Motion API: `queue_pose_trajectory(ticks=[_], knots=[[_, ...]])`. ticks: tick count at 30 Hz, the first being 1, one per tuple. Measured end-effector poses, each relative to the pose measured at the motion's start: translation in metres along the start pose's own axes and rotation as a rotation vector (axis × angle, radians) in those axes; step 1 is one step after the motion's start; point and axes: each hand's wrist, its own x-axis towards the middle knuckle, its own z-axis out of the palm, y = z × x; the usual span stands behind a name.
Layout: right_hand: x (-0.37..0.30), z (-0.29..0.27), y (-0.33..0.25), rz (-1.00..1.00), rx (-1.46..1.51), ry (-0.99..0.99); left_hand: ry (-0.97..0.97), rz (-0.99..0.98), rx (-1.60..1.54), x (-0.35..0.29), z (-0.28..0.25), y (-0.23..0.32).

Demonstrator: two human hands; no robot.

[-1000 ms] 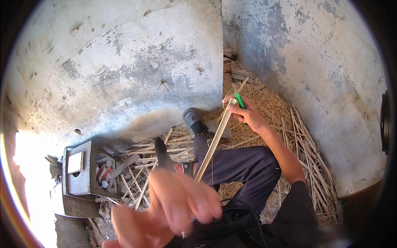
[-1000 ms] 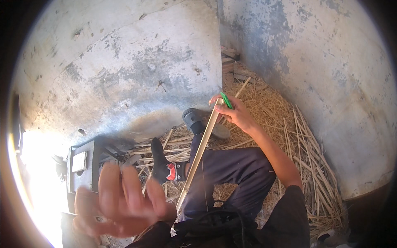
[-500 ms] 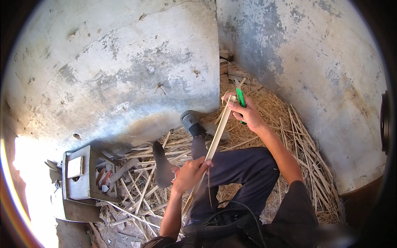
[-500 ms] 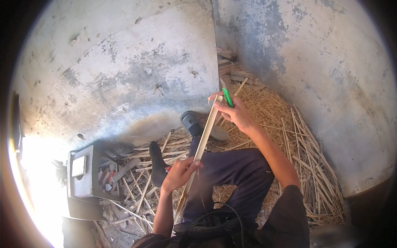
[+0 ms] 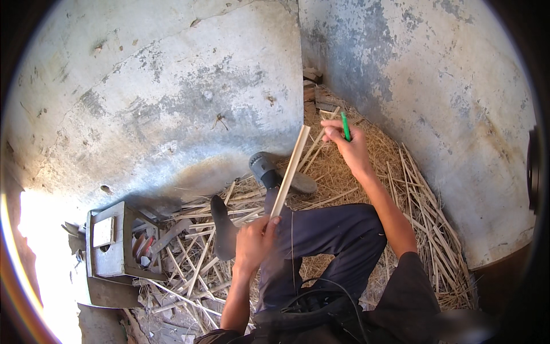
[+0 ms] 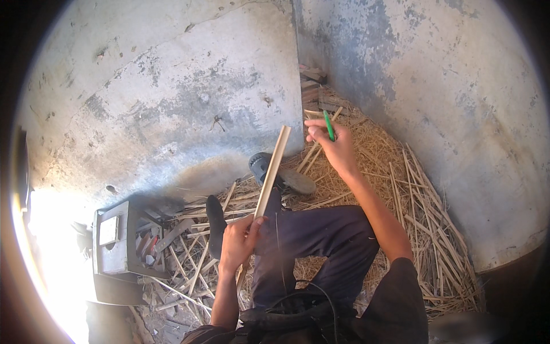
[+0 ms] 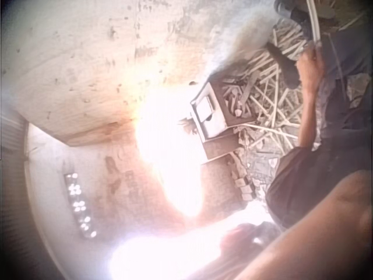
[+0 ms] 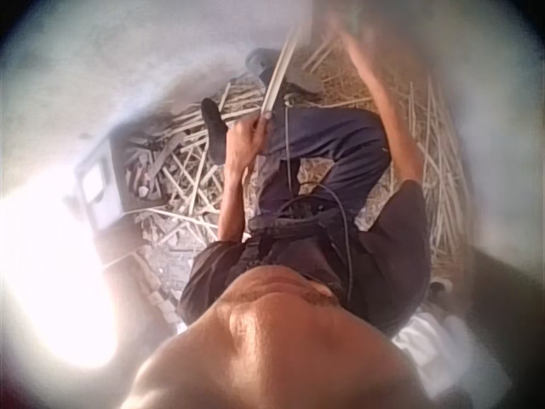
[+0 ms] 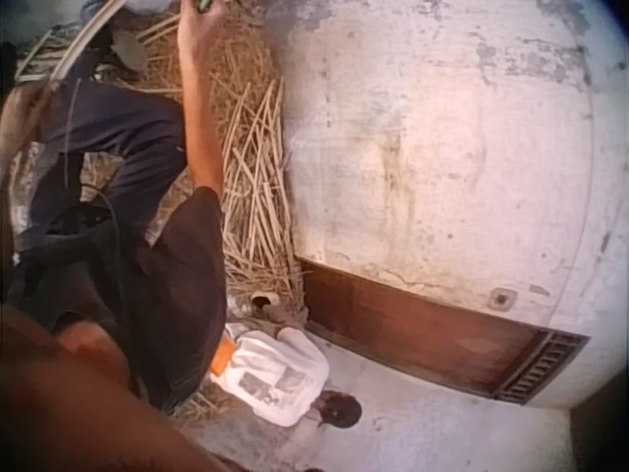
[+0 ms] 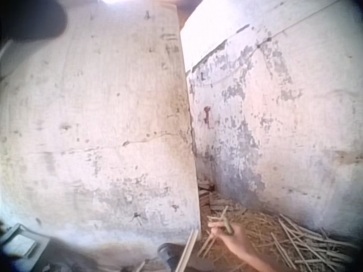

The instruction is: The person sits on the floor and uses a green utility knife to shave thin strips from a long piece of bamboo. The person holds the bamboo with one hand and scrapes the surface with the other, creating a pile of shavings on the floor.

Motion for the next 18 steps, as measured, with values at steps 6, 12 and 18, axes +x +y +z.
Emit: queue_pose_trajectory(ticks=[6, 12, 18], knots=[[-0.004, -0.003, 0.024, 0.114, -0.183, -0.063, 0.025, -0.06, -0.227, 0.007, -0.016, 0.013], [-0.001, 0.0, -0.046, 0.236, 0.359, -0.414, -0.022, -0.036, -0.258, 0.009, -0.019, 0.026], [0.003, 0.024, -0.054, 0.266, 0.346, -0.418, -0.121, 0.004, -0.214, 0.01, -0.023, 0.035]])
